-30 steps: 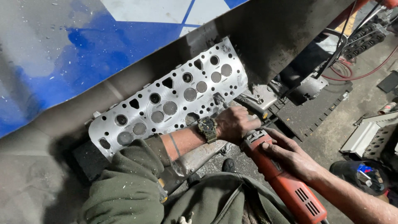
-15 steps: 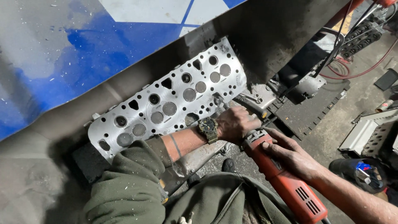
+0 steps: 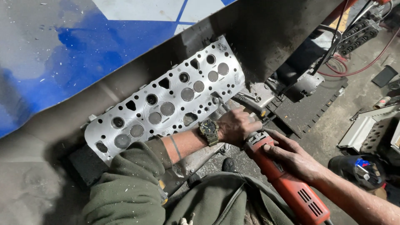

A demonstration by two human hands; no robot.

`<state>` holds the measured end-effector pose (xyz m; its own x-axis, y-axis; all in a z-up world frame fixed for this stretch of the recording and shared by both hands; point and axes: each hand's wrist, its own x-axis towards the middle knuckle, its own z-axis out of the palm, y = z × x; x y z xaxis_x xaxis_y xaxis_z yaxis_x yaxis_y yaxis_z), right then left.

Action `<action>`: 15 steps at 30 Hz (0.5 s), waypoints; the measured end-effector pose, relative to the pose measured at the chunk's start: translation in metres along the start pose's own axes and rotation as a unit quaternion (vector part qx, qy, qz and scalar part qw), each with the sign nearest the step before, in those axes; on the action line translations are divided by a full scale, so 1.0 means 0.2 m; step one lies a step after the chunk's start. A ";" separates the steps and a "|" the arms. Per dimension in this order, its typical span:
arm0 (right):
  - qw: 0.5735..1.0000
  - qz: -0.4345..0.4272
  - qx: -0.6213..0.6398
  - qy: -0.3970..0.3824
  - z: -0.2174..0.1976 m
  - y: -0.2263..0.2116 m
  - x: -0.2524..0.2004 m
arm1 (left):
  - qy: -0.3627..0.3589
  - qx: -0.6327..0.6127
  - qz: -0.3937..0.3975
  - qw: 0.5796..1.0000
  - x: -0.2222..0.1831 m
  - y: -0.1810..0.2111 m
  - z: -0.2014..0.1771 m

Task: Grinding and polishing the ports of a cylinder head using a die grinder.

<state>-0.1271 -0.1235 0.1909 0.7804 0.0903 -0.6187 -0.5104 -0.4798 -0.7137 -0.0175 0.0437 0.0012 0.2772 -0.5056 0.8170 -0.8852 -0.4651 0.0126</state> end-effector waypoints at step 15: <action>0.995 -0.002 0.092 -0.031 -0.09 0.20 0.17 | 0.006 0.003 -0.015 1.000 -0.02 0.00 0.06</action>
<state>-0.1145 -0.1555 0.1472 0.7620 0.1475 -0.6305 -0.5690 -0.3122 -0.7607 -0.0131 0.0367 -0.0096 0.2998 -0.4830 0.8227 -0.8745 -0.4838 0.0346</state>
